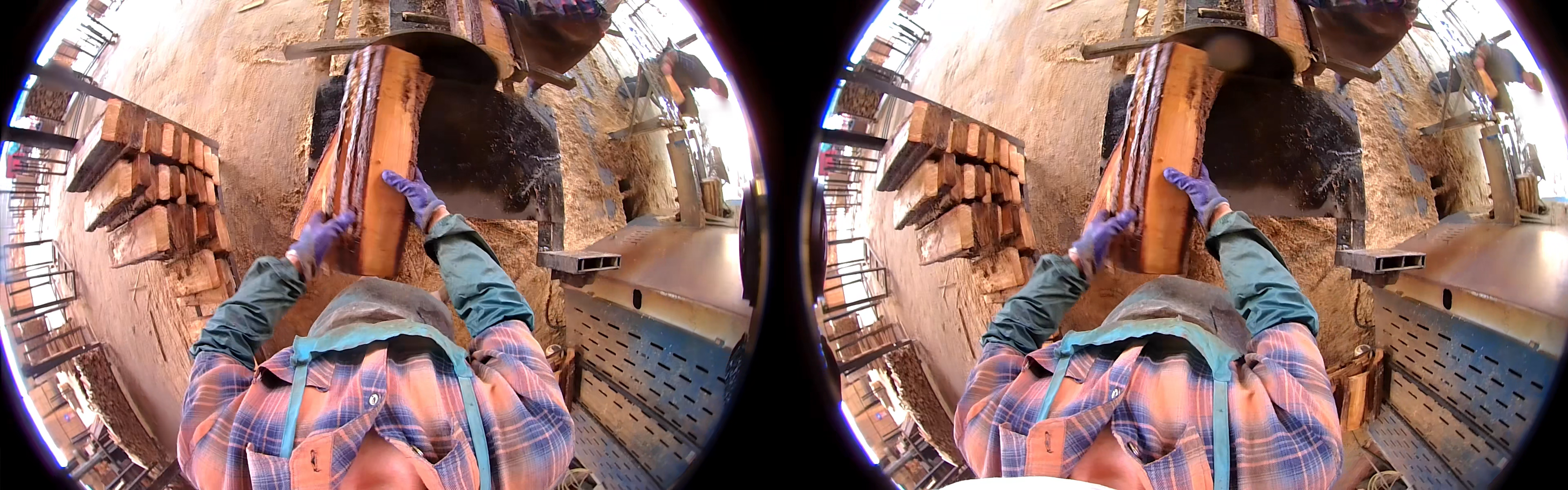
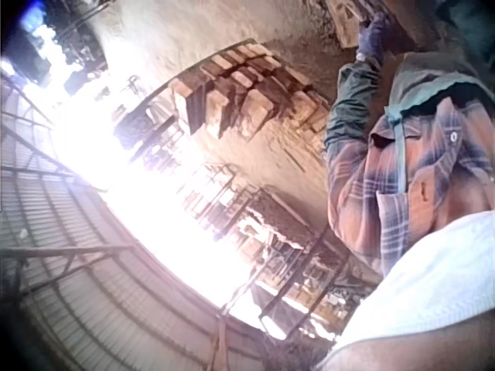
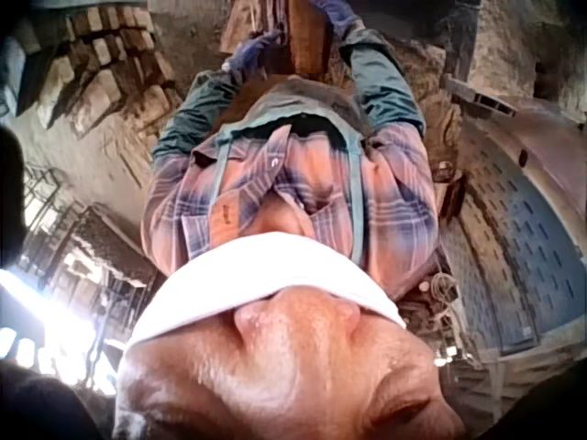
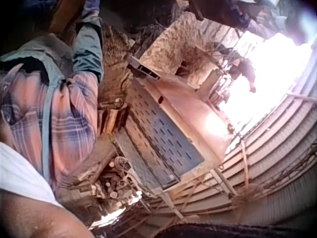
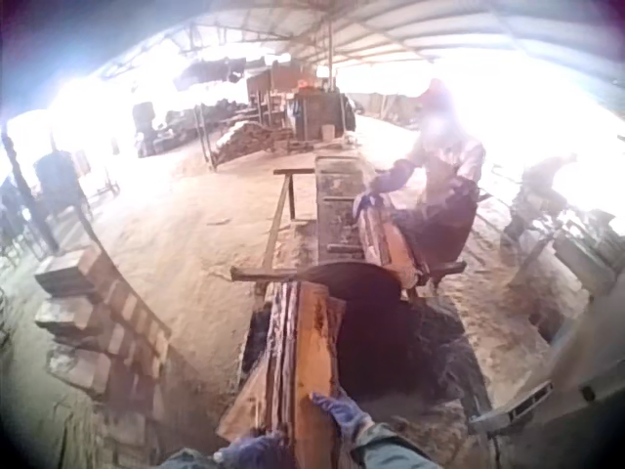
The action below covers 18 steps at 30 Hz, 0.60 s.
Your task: The person repeatedly picks up rectangular wooden planks from a pile and stacks them neatly on a metal rack. The worker wears blue gloves and a plaid shirt, handling the lumber one piece at a time in a repetitive cycle of lifting and placing.
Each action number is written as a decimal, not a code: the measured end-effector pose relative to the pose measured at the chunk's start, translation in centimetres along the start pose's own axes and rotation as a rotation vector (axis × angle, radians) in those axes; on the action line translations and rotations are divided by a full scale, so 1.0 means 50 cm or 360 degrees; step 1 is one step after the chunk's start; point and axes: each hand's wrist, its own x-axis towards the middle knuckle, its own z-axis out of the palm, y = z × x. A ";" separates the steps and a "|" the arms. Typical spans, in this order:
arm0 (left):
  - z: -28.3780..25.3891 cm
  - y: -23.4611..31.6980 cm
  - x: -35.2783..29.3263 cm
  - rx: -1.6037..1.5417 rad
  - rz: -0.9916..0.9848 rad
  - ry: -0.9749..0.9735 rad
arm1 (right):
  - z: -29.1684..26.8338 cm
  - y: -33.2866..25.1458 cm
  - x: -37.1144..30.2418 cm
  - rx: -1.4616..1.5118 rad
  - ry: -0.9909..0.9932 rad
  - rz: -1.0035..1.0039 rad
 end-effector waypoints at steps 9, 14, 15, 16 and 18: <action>0.228 -0.140 -0.095 -0.0965 -0.0828 -0.1127 | -0.311 0.046 -0.309 -0.0267 -0.0221 0.0134; 0.441 -0.304 -0.181 -0.0587 -0.1266 -0.1466 | -0.443 0.157 -0.766 -0.1093 0.0617 -0.0108; 0.480 -0.318 -0.216 -0.0420 -0.1334 -0.1538 | -0.458 0.239 -0.833 -0.0805 0.0838 -0.0046; 0.538 -0.336 -0.253 -0.0196 -0.1330 -0.1380 | -0.471 0.284 -0.899 -0.0562 0.1021 -0.0008; 0.624 -0.402 -0.297 0.0088 -0.1307 -0.1749 | -0.472 0.374 -1.040 0.0022 0.1278 -0.0202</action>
